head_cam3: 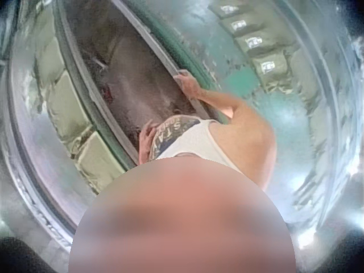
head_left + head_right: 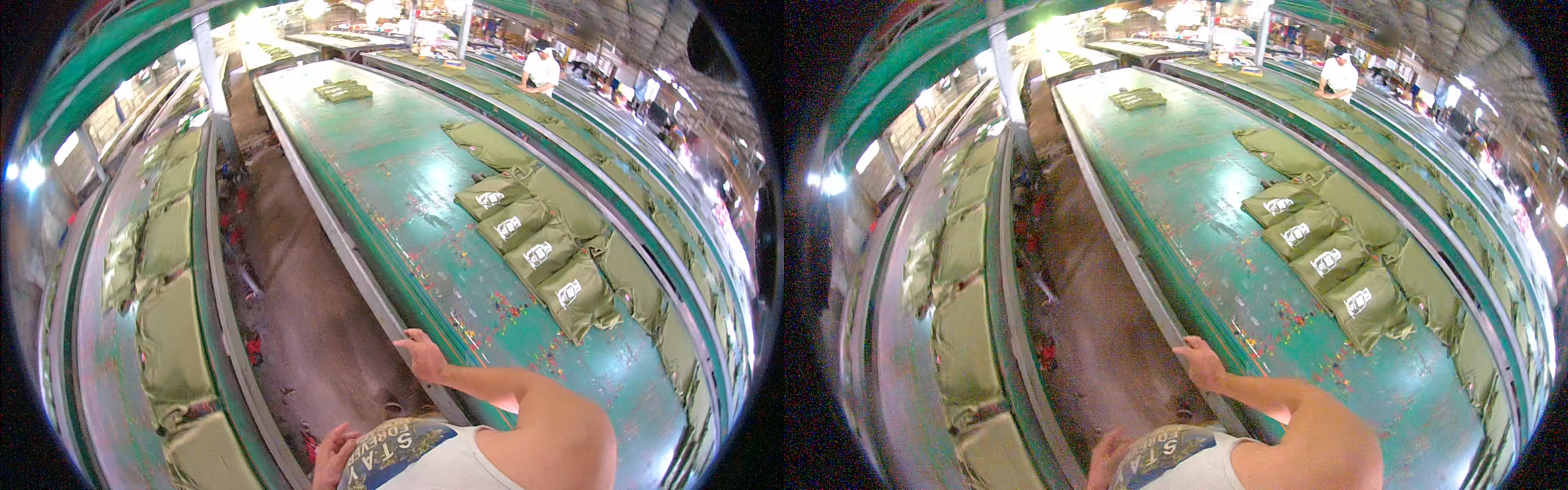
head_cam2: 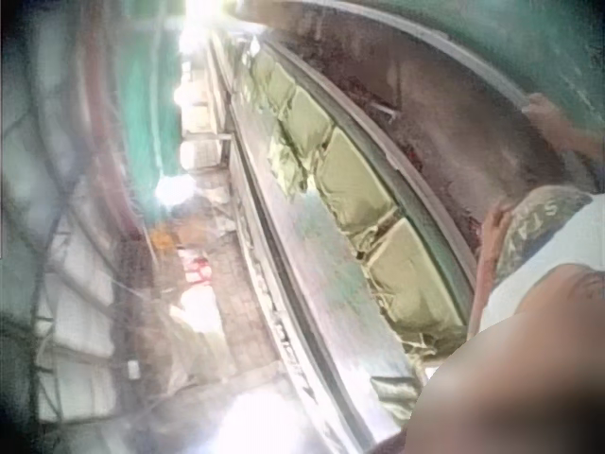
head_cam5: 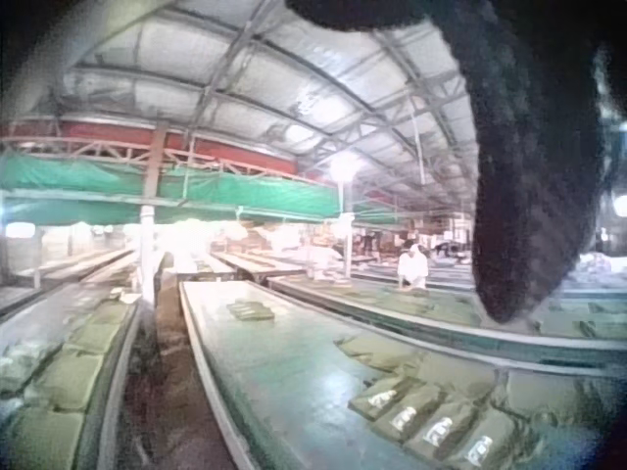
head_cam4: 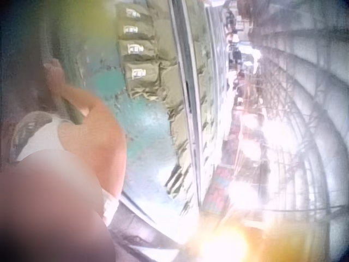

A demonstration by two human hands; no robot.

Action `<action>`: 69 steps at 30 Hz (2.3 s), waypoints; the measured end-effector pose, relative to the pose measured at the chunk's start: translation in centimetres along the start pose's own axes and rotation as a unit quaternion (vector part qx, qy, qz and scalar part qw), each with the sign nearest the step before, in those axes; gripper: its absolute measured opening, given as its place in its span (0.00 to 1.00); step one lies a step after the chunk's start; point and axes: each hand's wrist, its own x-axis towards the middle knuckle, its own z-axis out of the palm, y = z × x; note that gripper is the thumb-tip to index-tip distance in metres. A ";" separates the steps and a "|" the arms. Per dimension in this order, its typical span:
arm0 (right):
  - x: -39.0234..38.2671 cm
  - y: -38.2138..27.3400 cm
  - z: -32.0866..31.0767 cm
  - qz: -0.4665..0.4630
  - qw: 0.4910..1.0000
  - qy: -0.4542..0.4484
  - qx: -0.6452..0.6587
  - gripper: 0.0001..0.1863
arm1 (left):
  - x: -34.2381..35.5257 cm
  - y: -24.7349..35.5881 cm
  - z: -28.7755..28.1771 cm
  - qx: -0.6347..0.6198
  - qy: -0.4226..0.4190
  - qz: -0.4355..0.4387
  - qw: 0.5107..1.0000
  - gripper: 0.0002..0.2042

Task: The person uses a squeegee to press white ink through a screen-printing frame onto olive green t-shirts laid out on a long green table. They repeatedly align the frame, apply ink, and pull the squeegee across each shirt, then move to the next shirt down the line.

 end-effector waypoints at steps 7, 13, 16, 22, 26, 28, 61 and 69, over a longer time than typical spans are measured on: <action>-0.8 0.4 1.3 0.043 0.995 -0.004 0.089 0.35 | 7.3 7.5 1.8 0.166 -0.215 -0.090 0.958 0.30; -0.6 0.6 1.0 0.016 0.997 0.011 0.070 0.32 | 11.4 13.4 5.6 0.176 -0.301 -0.092 0.933 0.28; -0.6 -0.1 0.7 0.038 0.995 0.009 0.088 0.33 | 13.1 13.8 6.5 0.090 -0.319 -0.084 0.940 0.29; -0.6 -1.3 -0.9 0.030 0.997 -0.005 0.074 0.36 | 17.5 12.7 6.4 0.112 -0.359 -0.076 0.923 0.26; -0.3 -1.7 -1.4 0.034 0.998 0.021 0.052 0.35 | 22.6 11.7 7.1 0.184 -0.390 0.000 0.902 0.22; 0.8 -1.3 -0.9 0.060 0.995 0.025 0.070 0.33 | 25.0 12.4 7.1 0.202 -0.404 0.155 0.879 0.19; 21.8 9.3 -0.7 0.329 0.877 0.219 -0.274 0.27 | 62.5 33.5 -9.7 0.241 -0.190 0.098 0.947 0.21; 23.6 8.6 -0.7 0.367 0.848 0.217 -0.315 0.21 | 73.4 36.3 -11.5 0.241 -0.205 0.111 0.942 0.20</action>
